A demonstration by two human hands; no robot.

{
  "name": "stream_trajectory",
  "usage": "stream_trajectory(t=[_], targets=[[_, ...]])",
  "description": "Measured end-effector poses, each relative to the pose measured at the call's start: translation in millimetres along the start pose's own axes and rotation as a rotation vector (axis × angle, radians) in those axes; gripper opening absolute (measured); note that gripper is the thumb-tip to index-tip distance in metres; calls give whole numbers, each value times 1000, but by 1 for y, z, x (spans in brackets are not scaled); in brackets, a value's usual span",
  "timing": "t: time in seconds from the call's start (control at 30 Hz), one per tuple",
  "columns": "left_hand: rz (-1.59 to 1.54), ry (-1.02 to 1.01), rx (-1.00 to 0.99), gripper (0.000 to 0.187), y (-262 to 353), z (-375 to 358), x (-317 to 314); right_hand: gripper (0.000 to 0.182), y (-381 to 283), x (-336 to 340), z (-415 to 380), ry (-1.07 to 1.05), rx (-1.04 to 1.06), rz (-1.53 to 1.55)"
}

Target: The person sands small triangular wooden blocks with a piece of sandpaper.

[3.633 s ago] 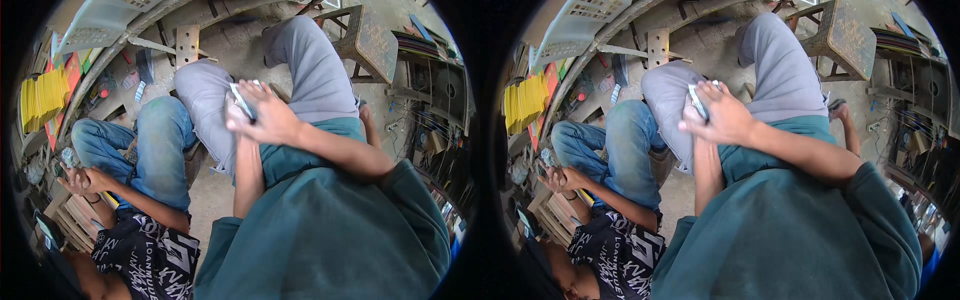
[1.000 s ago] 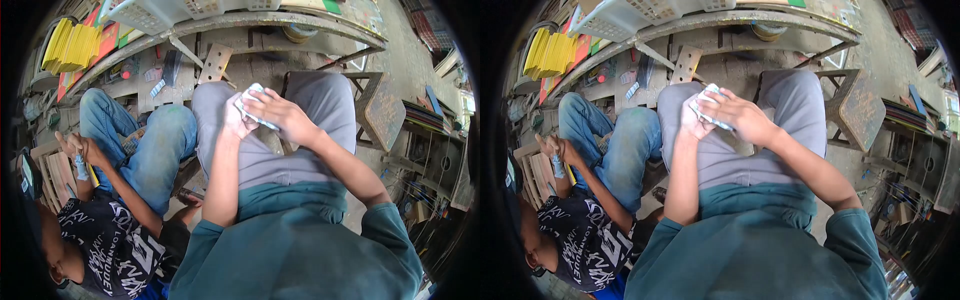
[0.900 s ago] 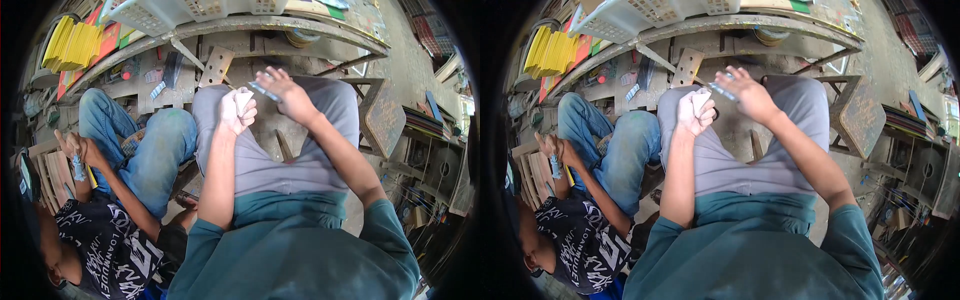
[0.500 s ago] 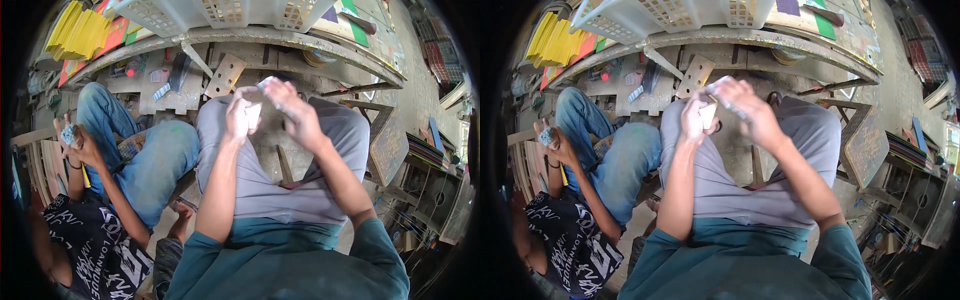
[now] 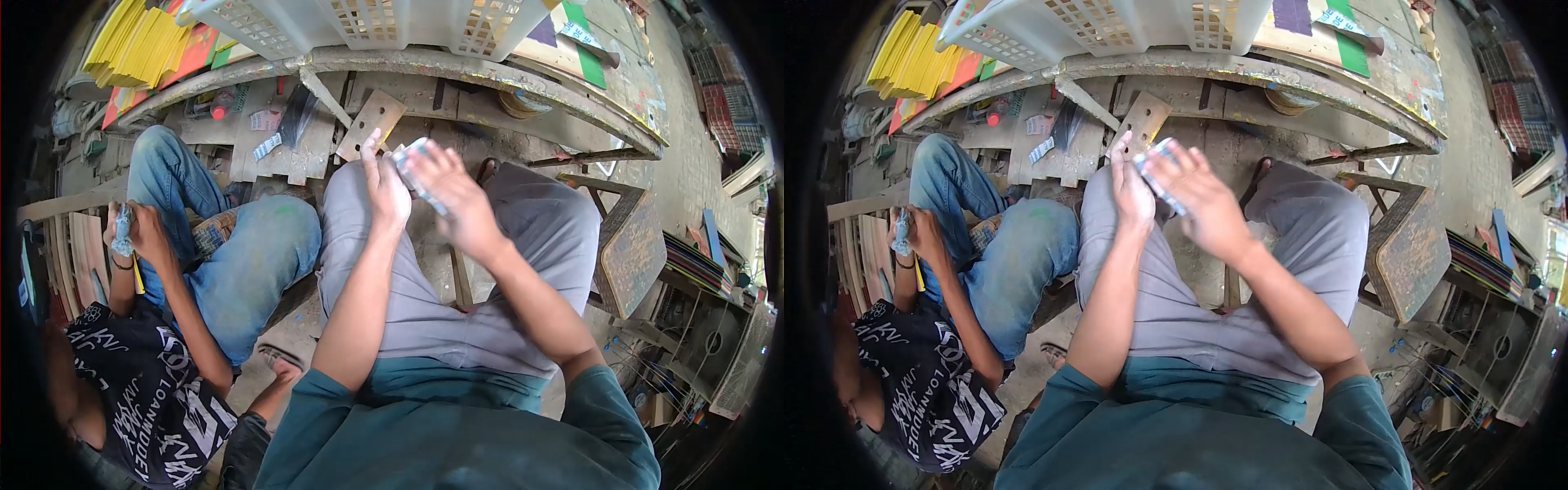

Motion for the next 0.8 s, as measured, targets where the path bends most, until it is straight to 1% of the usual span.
stream_trajectory(t=[0.03,0.1,0.13,0.17,0.23,0.27,0.3,0.33,0.37,0.4,0.43,0.47,0.5,0.53,0.57,0.6,0.63,0.67,0.7,0.73,0.77,0.8], targets=[[1,1,0,41,3,-1,-2,74,-3,-9,-3,-19,3,8],[-146,121,88,38,5,-3,0,74,0,-13,-3,-7,-10,1],[-95,213,-26,36,8,1,2,73,2,-14,-1,8,-22,-8],[-96,223,-35,36,9,0,5,73,8,-16,-2,5,-10,-4],[-231,201,71,35,30,-4,5,73,30,-10,-7,10,-183,-156],[-313,267,50,30,27,-1,1,73,35,-5,-8,43,-197,-127],[-316,269,46,30,27,0,6,73,37,1,-7,76,-212,-101],[-400,176,157,32,25,0,8,73,36,5,-5,122,-212,-6],[-483,82,270,34,22,-1,10,73,35,7,-2,118,-206,-10],[-592,54,347,34,21,-1,9,72,27,11,2,149,-105,61],[-596,56,347,34,21,-1,10,72,21,12,4,179,-5,134],[-606,-13,477,35,19,-2,8,71,16,9,4,135,97,176],[-611,-85,608,36,24,-3,3,71,3,9,7,77,154,261],[-514,9,620,39,30,-5,-7,69,-1,4,7,-3,173,263],[-611,25,663,42,33,-7,-12,68,-4,1,8,-84,192,265],[-678,-150,692,43,21,-5,-3,64,0,-1,10,-87,182,234],[-739,-326,716,44,21,-5,4,64,9,-1,14,-83,181,235],[-734,-328,714,44,16,-5,7,62,26,-1,17,-103,61,69],[-761,-401,672,44,25,-6,2,60,42,1,18,-122,-57,-97],[-788,-475,627,44,33,-7,-2,60,58,2,16,-87,-146,-46],[-783,-482,620,44,35,-8,-6,59,73,5,11,-50,-235,6],[-692,-380,581,44,35,-7,-7,54,74,14,12,-14,-290,65]])
Point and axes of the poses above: each hand's wrist, its own z-axis towards the middle knuckle, its own x-axis out of the back of the hand, y = z × x, the point moved 3 cm from there along z, towards the middle knuckle, and after that the axes turned 1 degree about y, right-handed, at the moved point
